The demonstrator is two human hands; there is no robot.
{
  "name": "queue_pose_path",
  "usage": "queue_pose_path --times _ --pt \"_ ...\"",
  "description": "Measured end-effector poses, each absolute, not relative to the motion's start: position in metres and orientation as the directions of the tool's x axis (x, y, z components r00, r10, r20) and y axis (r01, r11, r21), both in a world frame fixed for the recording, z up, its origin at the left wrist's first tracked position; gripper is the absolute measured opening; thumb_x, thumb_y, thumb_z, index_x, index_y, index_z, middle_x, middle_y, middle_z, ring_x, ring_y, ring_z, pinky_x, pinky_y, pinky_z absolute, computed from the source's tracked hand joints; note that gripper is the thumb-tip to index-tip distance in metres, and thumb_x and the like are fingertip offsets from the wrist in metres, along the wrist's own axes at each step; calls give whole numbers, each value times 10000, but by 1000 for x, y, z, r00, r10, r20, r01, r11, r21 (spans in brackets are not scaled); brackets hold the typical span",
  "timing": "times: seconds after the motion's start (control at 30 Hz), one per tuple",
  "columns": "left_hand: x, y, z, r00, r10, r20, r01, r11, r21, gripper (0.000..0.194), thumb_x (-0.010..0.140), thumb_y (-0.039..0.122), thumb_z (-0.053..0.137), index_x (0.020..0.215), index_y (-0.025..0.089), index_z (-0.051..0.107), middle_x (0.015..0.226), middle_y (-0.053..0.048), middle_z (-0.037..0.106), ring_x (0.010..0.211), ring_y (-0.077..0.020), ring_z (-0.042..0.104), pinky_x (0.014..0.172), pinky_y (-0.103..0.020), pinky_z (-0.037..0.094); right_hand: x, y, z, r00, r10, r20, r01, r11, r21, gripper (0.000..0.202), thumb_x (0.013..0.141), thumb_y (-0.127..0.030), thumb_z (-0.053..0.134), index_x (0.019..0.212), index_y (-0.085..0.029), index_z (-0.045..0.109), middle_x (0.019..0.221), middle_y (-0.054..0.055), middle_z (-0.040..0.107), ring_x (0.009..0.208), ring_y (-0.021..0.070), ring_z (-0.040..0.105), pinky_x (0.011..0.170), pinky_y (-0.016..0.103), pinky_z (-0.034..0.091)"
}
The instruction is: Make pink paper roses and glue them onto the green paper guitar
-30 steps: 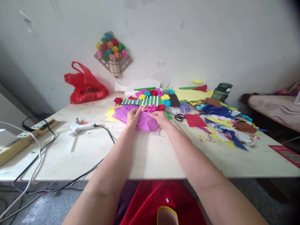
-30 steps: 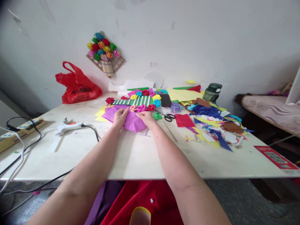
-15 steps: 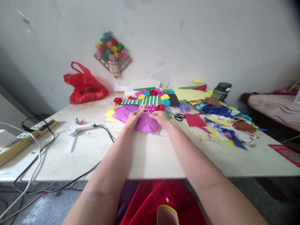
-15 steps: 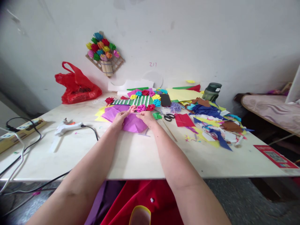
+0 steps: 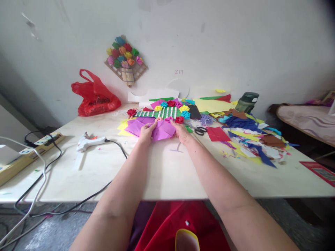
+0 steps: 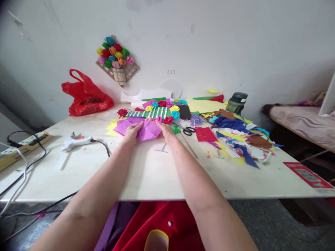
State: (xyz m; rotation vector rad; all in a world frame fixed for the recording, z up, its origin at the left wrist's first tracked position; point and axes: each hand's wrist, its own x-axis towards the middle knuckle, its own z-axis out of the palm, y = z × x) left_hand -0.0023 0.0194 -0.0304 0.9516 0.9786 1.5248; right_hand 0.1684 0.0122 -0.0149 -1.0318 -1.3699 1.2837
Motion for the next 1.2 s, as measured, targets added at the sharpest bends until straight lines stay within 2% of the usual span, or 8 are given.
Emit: queue_pose_path --times 0.07,0.13,0.27,0.37,0.53,0.77,1.03,1.2 --pt "-3 21 -29 -227 970 86 -404 -175 898 344 581 381 788 686 151 556 492 43 536 454 -95 529 468 -210 420 168 10 -12 -248 969 -9 -141 -45 -989 482 795 -605 509 821 -135 611 617 71 654 477 148 568 467 283 470" --pt "-2 21 -29 -280 956 94 -471 -222 854 350 578 379 788 679 154 540 513 44 542 458 -87 525 463 -201 407 167 8 -10 -313 948 -51 -201 -118 -973 400 817 -529 545 809 -131 586 636 86 678 486 148 597 451 258 484" --pt "-1 21 -28 -343 937 72 -522 -254 814 329 594 364 781 696 161 544 515 60 528 435 -67 492 427 -179 360 164 3 -10 -386 921 -53 -212 -144 -967 172 826 -297 616 815 -138 552 691 76 712 534 136 641 448 213 505" --pt "-1 19 -27 -327 943 66 -535 -242 809 329 589 357 787 714 171 546 517 64 525 436 -69 483 428 -179 366 160 2 -13 -384 922 -57 -183 -137 -973 76 833 -198 604 825 -127 580 692 60 716 517 113 636 432 182 496" --pt "2 15 -26 -241 968 68 -535 -191 823 367 552 347 807 742 167 550 562 53 547 487 -88 519 503 -219 446 157 5 -16 -289 956 -44 -158 -93 -983 108 840 -187 591 755 -121 598 647 40 701 465 95 610 386 167 460" --pt "1 15 -25 -105 994 33 -535 -84 841 301 547 244 788 675 153 531 551 39 543 503 -104 527 537 -252 485 160 6 -12 -139 990 -24 -154 -45 -987 229 803 -114 587 593 -149 502 467 -19 603 408 91 582 357 152 391" --pt "-6 17 -23 -91 995 -51 -484 0 875 161 638 225 727 698 139 605 583 -9 608 514 -131 571 477 -233 453 170 5 -7 -190 981 -29 -70 -43 -997 208 742 -117 650 581 -145 521 462 -12 606 391 93 565 371 163 385" --pt "-5 13 -24 -37 999 14 -452 -29 891 252 590 209 789 607 149 545 514 22 561 448 -87 513 445 -200 414 173 6 -8 -233 971 -46 -42 -57 -997 185 751 -150 662 601 -135 553 489 2 624 410 100 580 356 163 380"
